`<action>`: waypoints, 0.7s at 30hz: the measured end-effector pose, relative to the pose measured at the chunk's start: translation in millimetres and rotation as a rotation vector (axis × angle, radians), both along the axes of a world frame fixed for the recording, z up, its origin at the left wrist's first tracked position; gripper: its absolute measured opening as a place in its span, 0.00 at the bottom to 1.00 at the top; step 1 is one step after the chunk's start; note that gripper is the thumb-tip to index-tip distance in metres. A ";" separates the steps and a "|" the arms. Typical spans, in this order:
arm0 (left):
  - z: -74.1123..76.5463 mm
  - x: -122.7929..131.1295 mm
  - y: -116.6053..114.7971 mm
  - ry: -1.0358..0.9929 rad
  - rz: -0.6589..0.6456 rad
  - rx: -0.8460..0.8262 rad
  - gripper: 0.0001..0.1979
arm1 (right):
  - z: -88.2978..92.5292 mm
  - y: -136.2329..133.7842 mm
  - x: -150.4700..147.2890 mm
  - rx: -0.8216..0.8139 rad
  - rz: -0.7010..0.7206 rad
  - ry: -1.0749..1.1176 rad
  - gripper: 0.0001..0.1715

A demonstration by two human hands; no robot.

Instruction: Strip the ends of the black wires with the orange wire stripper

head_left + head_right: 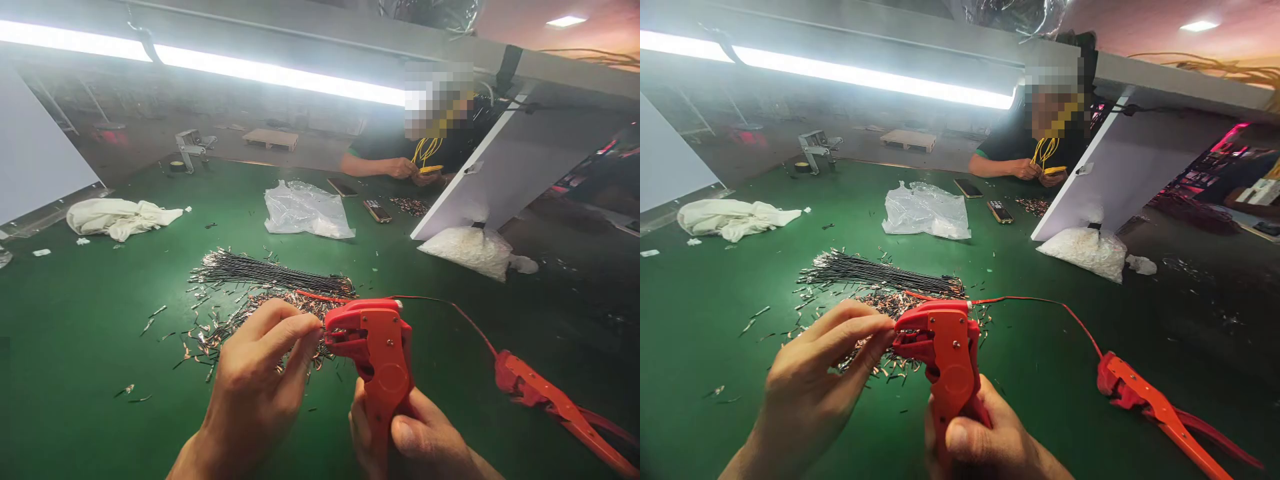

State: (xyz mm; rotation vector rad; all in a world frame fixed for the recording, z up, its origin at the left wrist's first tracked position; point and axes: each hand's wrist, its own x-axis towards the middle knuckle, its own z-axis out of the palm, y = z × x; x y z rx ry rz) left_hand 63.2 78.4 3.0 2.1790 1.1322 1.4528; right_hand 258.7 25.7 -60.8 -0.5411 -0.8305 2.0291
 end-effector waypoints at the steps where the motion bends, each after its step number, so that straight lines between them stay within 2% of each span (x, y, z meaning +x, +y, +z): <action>1: 1.2 -0.8 -0.4 -0.005 -0.009 -0.037 0.07 | -0.5 0.3 0.5 0.017 0.018 -0.010 0.20; 10: 3.2 -4.3 0.2 -0.084 -0.080 -0.184 0.06 | -0.9 -0.9 2.3 0.001 0.052 -0.025 0.25; 16: 4.9 -6.6 -0.9 -0.065 -0.098 -0.259 0.06 | 6.1 4.0 3.1 0.061 0.107 -0.096 0.23; 21: 8.6 -8.6 -1.0 -0.078 -0.119 -0.343 0.09 | 5.8 4.1 1.7 0.068 0.119 -0.065 0.21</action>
